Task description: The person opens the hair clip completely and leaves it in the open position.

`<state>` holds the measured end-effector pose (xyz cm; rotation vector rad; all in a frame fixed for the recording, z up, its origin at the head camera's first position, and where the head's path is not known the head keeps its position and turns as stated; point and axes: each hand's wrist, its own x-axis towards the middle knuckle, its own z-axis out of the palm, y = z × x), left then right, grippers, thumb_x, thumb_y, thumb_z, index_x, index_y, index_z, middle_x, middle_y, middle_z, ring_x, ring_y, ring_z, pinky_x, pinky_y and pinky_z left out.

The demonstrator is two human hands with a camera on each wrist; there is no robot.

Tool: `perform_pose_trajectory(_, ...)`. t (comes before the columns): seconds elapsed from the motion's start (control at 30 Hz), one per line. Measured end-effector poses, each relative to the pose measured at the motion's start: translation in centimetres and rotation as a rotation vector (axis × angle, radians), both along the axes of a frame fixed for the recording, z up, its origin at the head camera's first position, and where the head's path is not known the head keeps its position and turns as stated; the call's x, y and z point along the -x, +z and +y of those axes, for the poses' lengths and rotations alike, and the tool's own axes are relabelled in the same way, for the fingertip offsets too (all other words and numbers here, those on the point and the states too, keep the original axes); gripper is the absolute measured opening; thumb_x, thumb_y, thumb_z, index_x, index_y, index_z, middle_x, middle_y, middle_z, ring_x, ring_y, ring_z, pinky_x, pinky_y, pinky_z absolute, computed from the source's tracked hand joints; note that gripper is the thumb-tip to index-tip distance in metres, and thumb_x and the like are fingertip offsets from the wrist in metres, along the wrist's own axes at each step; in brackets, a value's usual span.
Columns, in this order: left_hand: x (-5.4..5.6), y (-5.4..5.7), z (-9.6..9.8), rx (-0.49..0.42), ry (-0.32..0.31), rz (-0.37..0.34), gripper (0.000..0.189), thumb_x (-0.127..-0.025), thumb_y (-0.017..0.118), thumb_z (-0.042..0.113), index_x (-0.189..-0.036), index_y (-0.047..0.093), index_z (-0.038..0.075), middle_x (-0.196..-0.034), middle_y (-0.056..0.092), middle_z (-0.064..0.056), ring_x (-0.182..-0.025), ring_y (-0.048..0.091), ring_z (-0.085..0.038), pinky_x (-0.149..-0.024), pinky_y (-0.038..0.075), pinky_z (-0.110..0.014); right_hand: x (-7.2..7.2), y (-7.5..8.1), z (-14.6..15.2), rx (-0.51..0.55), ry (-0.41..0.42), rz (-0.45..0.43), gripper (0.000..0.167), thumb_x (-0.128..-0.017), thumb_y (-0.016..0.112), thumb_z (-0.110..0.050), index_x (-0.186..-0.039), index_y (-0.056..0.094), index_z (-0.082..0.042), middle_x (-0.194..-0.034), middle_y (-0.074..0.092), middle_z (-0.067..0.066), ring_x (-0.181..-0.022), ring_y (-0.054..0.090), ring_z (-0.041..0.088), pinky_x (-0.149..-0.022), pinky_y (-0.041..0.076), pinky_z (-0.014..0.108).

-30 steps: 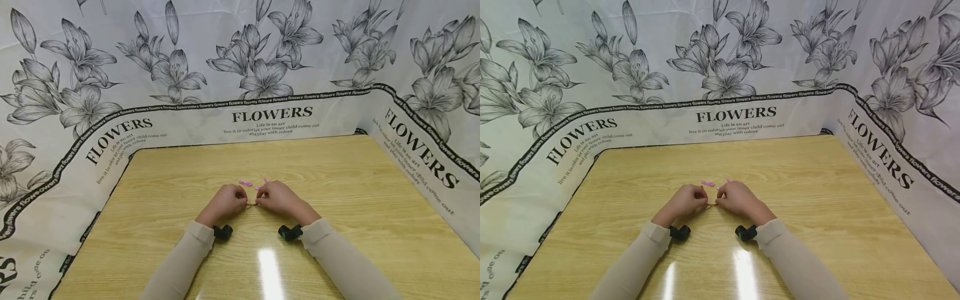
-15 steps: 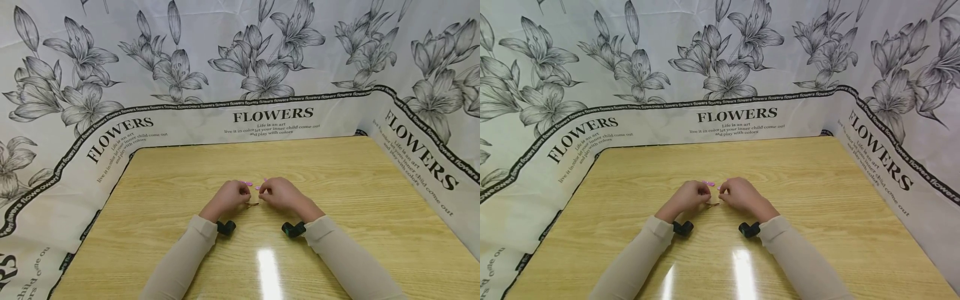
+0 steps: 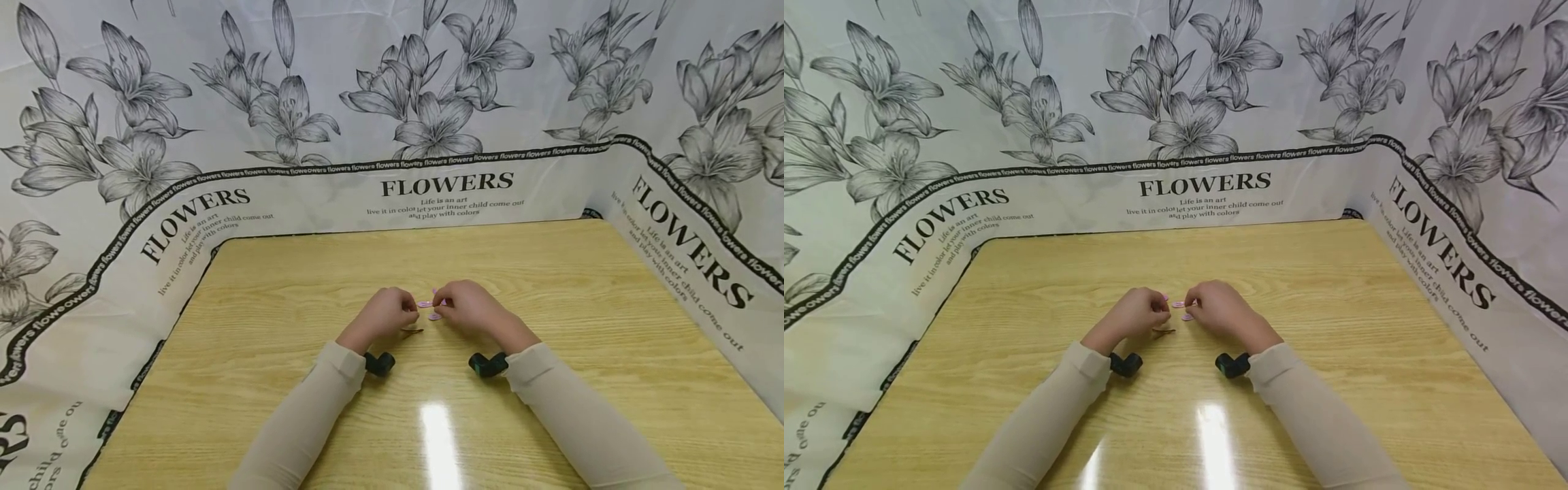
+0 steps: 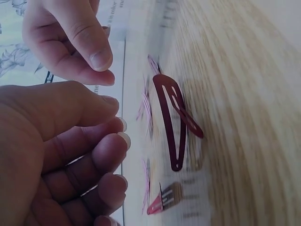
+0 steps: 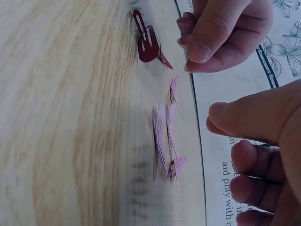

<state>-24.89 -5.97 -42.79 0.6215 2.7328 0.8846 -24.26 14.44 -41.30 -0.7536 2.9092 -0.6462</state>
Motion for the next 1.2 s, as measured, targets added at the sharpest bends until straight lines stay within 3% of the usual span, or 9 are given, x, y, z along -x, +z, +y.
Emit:
perform_pose_trajectory(0.57,0.8,0.4,2.0,0.109,0.039,-0.008,0.012,-0.090,0.066,0.023,-0.085,0.070,0.012,-0.077,0.064,0.002,-0.067,0.054,-0.011,-0.061,0.044,-0.023,1.3,-0.2,1.7,-0.065,-0.020,-0.016,0.012,-0.089,0.066,-0.018,-0.097,0.073,-0.011,-0.082,0.066,0.000,-0.072,0.054,0.016,-0.067,0.044,0.032)
perform_pose_trajectory(1.2,1.3,-0.1,2.8,0.134,0.051,-0.033,0.009,-0.084,0.068,0.020,-0.078,0.070,0.014,-0.074,0.064,0.003,-0.069,0.056,-0.013,-0.062,0.044,-0.024,1.9,-0.4,2.3,-0.097,0.006,-0.015,0.006,-0.084,0.069,-0.016,-0.087,0.074,-0.013,-0.084,0.068,0.000,-0.076,0.058,0.015,-0.073,0.049,0.035)
